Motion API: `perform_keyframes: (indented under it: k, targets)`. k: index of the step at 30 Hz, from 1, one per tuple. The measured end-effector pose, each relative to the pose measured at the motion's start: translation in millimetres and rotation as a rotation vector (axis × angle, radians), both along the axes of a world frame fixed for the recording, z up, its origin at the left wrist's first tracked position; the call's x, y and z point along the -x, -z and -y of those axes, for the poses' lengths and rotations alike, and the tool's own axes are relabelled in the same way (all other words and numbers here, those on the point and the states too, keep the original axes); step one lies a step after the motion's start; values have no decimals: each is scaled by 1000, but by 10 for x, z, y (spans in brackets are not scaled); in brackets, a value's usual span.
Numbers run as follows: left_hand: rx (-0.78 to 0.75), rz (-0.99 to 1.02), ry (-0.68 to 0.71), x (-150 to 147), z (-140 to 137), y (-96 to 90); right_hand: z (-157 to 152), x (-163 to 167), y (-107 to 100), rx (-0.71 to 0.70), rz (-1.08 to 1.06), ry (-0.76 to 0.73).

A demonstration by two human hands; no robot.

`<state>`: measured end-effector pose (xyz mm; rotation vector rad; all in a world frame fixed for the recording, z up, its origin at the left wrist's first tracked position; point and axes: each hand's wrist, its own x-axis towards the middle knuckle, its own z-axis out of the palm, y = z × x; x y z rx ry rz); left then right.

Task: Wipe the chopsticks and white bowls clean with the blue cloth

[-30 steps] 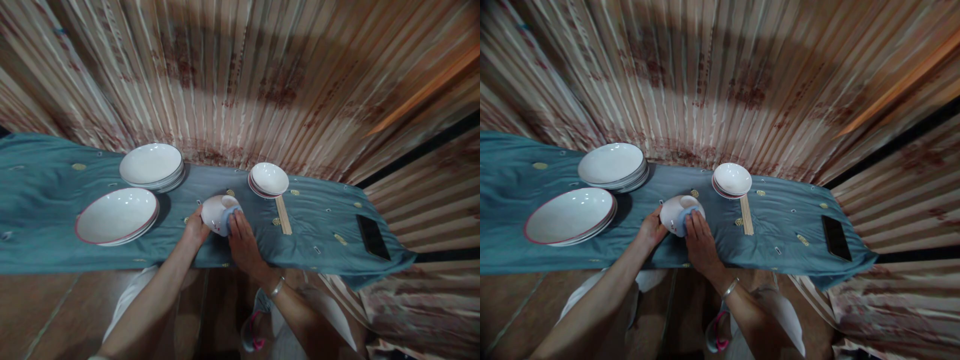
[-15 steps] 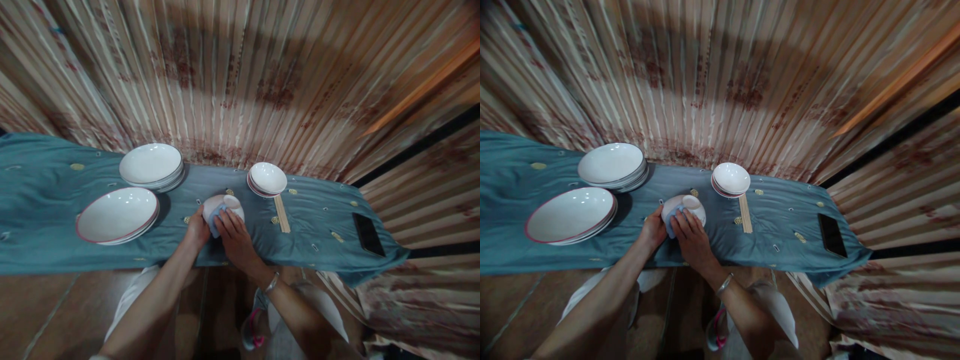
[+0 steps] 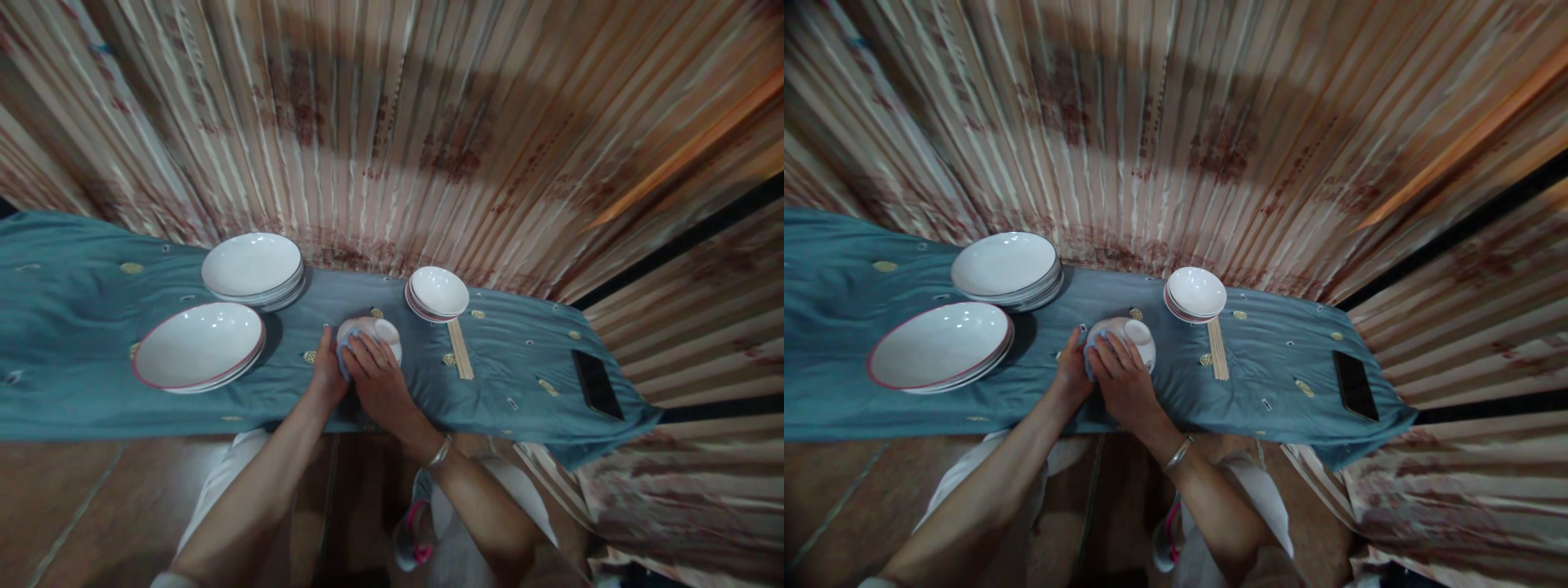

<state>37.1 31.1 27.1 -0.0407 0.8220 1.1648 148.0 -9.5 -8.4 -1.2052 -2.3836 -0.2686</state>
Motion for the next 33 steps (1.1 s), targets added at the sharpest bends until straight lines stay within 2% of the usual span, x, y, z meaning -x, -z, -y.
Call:
perform_keyframes:
  k: [7, 13, 18, 25, 28, 33]
  targets:
    - [-34, -6, -76, -39, 13, 47, -82, 67, -74, -78, -16, 19]
    - [-90, 34, -172, -124, 27, 50, -130, 83, -149, -52, -27, 36]
    - [-187, 132, -86, -169, 45, 6, -151, 78, -247, -34, -56, 63]
    - [-311, 98, -60, -182, 17, 80, -196, 47, -451, 48, -68, 112]
    - [-309, 65, -33, -172, 10, 109, -208, 26, -522, 86, -89, 138]
    - [-248, 36, 97, -155, 23, 84, -232, -36, -583, 151, -168, 175]
